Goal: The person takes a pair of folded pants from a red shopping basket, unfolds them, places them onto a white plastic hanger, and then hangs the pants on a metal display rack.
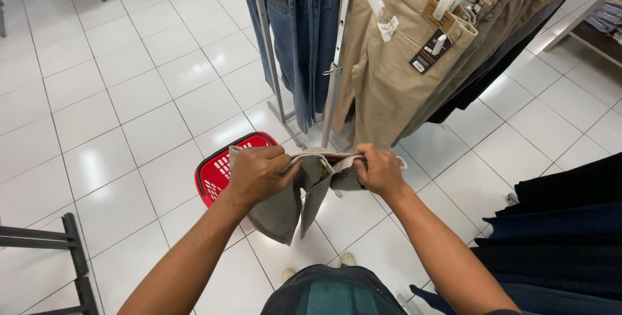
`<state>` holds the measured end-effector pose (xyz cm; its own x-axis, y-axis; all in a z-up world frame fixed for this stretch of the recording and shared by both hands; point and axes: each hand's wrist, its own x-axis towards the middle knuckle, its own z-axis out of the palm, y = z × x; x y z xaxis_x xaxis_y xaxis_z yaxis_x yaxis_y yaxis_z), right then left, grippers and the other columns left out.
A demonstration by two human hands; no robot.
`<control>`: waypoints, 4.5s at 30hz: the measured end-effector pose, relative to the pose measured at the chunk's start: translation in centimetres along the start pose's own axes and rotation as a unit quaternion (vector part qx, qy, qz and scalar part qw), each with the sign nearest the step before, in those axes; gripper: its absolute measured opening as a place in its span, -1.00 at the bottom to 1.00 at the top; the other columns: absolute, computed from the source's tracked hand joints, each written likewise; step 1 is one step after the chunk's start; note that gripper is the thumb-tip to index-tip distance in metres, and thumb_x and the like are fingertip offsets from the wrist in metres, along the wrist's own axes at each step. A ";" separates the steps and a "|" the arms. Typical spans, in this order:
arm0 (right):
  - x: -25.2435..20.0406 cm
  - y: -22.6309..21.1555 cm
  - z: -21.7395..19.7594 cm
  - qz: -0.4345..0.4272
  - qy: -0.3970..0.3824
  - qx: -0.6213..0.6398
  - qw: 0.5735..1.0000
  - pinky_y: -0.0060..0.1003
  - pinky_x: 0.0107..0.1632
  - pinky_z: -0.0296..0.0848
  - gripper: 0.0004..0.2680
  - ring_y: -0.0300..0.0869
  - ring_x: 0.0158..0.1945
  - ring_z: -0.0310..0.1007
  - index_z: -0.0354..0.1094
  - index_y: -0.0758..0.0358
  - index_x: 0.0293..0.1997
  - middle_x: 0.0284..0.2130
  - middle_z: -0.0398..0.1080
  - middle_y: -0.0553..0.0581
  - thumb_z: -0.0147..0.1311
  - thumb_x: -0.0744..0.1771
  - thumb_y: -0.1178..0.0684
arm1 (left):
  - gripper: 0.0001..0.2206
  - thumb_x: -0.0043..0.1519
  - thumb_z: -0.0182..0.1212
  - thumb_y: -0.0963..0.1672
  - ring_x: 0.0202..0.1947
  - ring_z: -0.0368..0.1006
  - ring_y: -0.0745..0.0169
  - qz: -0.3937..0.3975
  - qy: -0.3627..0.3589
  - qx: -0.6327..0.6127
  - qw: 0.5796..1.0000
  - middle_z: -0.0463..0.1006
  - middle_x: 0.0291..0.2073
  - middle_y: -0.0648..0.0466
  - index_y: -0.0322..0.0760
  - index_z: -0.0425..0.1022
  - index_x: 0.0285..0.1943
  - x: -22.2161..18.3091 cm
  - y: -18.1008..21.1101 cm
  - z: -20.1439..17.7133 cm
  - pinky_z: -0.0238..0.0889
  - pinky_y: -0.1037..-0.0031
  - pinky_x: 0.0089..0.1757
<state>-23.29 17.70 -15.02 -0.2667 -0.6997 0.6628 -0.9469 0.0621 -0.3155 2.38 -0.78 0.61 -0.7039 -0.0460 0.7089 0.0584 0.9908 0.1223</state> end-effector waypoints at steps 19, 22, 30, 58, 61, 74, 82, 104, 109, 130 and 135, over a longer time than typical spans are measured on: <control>6.8 -13.0 -3.0 -0.036 -0.065 -0.069 0.995 -0.33 -0.40 0.27 -0.46 -0.17 -0.57 0.45 0.35 -0.03 -0.50 -0.69 0.38 -0.05 0.20 0.05 -0.72 | -0.72 0.18 0.31 0.02 -0.63 0.53 -0.05 -0.261 -0.066 0.095 0.959 0.53 -0.70 0.04 -0.05 0.46 -0.56 -6.2 0.7 0.3 0.32 0.28 -0.59; 7.0 -13.3 -2.2 -0.029 -0.043 -0.087 0.995 -0.33 -0.39 0.22 -0.49 -0.17 -0.56 0.44 0.32 0.00 -0.52 -0.70 0.35 -0.05 0.21 0.11 -0.67 | -0.72 0.16 0.32 0.03 -0.65 0.52 -0.04 -0.266 -0.051 0.101 0.957 0.52 -0.72 0.05 -0.02 0.45 -0.58 -7.0 1.0 0.3 0.30 0.30 -0.60; 6.3 -11.2 0.5 -0.031 -0.043 -0.051 0.997 -0.33 -0.36 0.23 -0.61 -0.15 -0.58 0.43 0.28 0.00 -0.52 -0.73 0.32 -0.03 0.12 0.31 -0.45 | -0.77 0.16 0.37 0.01 -0.56 0.57 -0.10 -0.174 -0.067 -0.007 0.982 0.60 -0.59 -0.04 -0.15 0.55 -0.39 -7.6 -0.5 -2.9 0.41 0.23 -0.51; 5.8 -15.5 0.9 -0.035 -0.123 -0.063 0.990 -0.28 -0.44 0.36 -0.56 -0.09 -0.55 0.49 0.31 -0.03 -0.53 -0.72 0.38 0.01 0.14 0.19 -0.59 | -0.83 0.18 0.39 0.00 -0.53 0.59 -0.05 -0.177 -0.056 -0.012 0.982 0.64 -0.57 0.04 -0.08 0.61 -0.35 -11.8 -2.5 -6.3 0.41 0.27 -0.50; 4.5 -15.7 0.7 -0.006 -0.105 -0.083 0.991 -0.33 -0.43 0.31 -0.54 -0.14 -0.62 0.44 0.25 -0.04 -0.62 -0.78 0.31 -0.04 0.16 0.20 -0.60 | -0.80 0.17 0.38 0.02 -0.56 0.58 -0.03 -0.145 -0.051 -0.018 0.988 0.62 -0.59 0.03 -0.05 0.58 -0.40 -13.4 -0.9 -5.3 0.42 0.27 -0.49; -0.9 -12.5 2.5 -0.190 -0.290 0.001 0.938 -0.36 -0.47 0.42 -0.62 -0.22 -0.58 0.42 0.28 -0.03 -0.49 -0.70 0.27 -0.09 -0.03 0.33 -0.47 | -0.86 0.18 0.36 -0.01 -0.39 0.58 0.21 -0.185 -0.276 0.006 0.943 0.57 -0.45 0.23 0.09 0.50 -0.17 -23.5 2.3 -4.5 0.45 0.44 -0.38; -8.0 -9.2 9.3 -0.063 -0.323 0.081 0.941 -0.35 -0.47 0.45 -0.62 -0.21 -0.64 0.38 0.26 -0.08 -0.52 -0.75 0.22 -0.10 -0.16 0.35 -0.47 | -0.84 0.23 0.31 0.00 -0.53 0.55 0.15 -0.265 -0.298 -0.049 0.916 0.60 -0.58 0.14 -0.04 0.52 -0.31 -26.7 2.8 -4.6 0.43 0.36 -0.43; 15.4 0.9 57.7 -0.044 -0.531 -0.097 0.841 0.01 -0.39 0.43 -0.50 0.08 -0.45 0.55 0.37 0.02 -0.59 -0.62 0.44 0.15 -0.29 0.38 -0.50 | -0.67 0.28 0.20 0.07 -0.43 0.58 -0.20 -0.530 -0.324 -0.123 0.774 0.59 -0.60 -0.09 -0.13 0.49 -0.44 -38.6 -43.9 18.0 0.41 0.05 -0.31; 17.1 5.8 72.1 -0.133 -0.453 -0.118 0.874 -0.08 -0.41 0.43 -0.49 0.01 -0.44 0.54 0.40 0.00 -0.62 -0.62 0.44 0.09 -0.24 0.41 -0.47 | -0.60 0.30 0.04 0.16 -0.26 0.60 -0.28 -0.565 -0.391 -0.068 0.723 0.63 -0.47 -0.11 -0.07 0.57 -0.31 -42.1 -56.6 25.2 0.43 -0.02 -0.17; 2.5 12.1 72.0 -0.110 -0.216 -0.054 0.969 0.17 0.14 -0.08 -0.72 0.15 0.29 0.12 0.29 0.04 0.21 0.15 0.21 0.16 -0.14 0.46 -0.23 | -0.35 0.39 0.03 0.11 0.52 -0.07 -0.26 -0.577 -0.105 0.241 0.773 0.10 0.55 -0.14 -0.24 0.10 0.60 -53.1 -43.1 26.5 -0.25 -0.01 0.30; -13.7 8.6 52.0 0.147 -0.439 -0.115 0.879 0.15 0.24 0.16 -0.75 0.00 0.31 0.25 0.28 0.00 0.00 0.10 0.28 0.08 -0.01 0.35 -0.24 | -0.34 0.32 -0.22 0.24 0.47 0.17 0.03 -0.827 -0.456 -0.107 0.310 0.27 0.46 0.11 0.00 0.08 0.54 -59.6 -20.9 23.2 -0.10 -0.01 0.40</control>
<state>-18.47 -9.19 -62.14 -0.3604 -0.9025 -0.2358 -0.8985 0.4037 -0.1721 26.67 -15.82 -60.29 0.2024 -0.3170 -0.9266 -0.9401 -0.3279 -0.0932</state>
